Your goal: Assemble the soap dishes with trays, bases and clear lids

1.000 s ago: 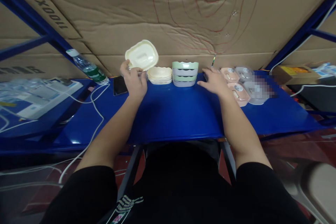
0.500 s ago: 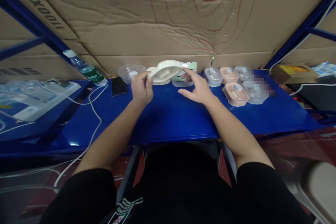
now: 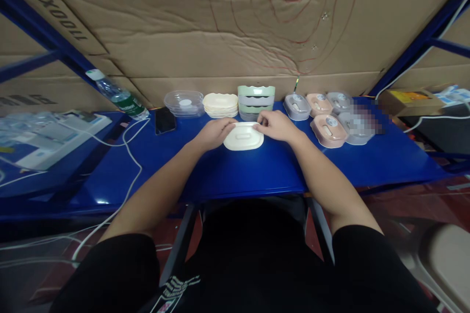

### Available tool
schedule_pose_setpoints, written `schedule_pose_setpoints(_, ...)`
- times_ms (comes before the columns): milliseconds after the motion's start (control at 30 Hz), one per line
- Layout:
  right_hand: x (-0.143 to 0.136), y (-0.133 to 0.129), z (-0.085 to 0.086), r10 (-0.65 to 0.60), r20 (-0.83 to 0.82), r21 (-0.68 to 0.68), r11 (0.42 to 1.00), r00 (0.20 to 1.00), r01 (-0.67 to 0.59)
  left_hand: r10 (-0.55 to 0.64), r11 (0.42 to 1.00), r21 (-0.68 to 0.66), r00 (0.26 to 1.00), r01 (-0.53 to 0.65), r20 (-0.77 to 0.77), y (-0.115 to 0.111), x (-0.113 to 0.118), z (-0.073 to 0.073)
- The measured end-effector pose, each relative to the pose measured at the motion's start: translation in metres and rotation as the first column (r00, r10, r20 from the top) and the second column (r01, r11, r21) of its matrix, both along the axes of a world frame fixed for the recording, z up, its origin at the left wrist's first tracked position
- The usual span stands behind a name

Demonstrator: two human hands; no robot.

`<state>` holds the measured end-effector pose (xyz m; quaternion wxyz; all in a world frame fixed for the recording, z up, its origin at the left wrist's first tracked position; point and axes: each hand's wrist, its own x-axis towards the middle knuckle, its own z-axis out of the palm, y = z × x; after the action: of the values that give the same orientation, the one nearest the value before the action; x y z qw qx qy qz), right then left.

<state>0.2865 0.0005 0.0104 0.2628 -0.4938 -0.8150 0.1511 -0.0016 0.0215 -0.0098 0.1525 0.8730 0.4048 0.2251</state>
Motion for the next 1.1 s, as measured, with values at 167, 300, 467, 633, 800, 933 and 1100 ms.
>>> schedule_pose_setpoints(167,0.000,0.002,-0.001,0.104,0.113,-0.144,0.986,0.988,-0.087,-0.139,0.987,-0.098,0.979,0.125,-0.152,0.006,0.000,-0.008)
schedule_pose_setpoints(300,-0.006,0.000,-0.005,0.190,0.220,-0.210,0.967,0.957,-0.144,-0.156,0.987,-0.059,0.961,0.146,-0.229,0.009,-0.003,-0.013)
schedule_pose_setpoints(467,-0.009,0.002,-0.012,0.196,0.253,-0.222,0.965,0.947,-0.140,-0.153,0.988,-0.069,0.961,0.141,-0.230,0.010,-0.003,-0.017)
schedule_pose_setpoints(633,-0.007,0.004,-0.013,0.202,0.238,-0.208,0.966,0.950,-0.153,-0.151,0.988,-0.076,0.961,0.137,-0.231,0.012,-0.003,-0.017)
schedule_pose_setpoints(800,-0.008,0.004,-0.014,0.070,0.169,-0.065,0.996,0.983,-0.060,-0.141,0.989,-0.072,0.962,0.127,-0.236,0.014,-0.004,-0.018)
schedule_pose_setpoints(933,-0.007,0.007,-0.016,-0.080,0.059,0.118,0.990,0.995,0.072,-0.142,0.989,-0.063,0.967,0.131,-0.212,0.014,-0.005,-0.018)
schedule_pose_setpoints(1100,0.004,0.022,-0.003,-0.265,0.067,0.380,0.898,0.962,0.221,-0.140,0.989,-0.076,0.967,0.126,-0.211,0.013,-0.005,-0.017)
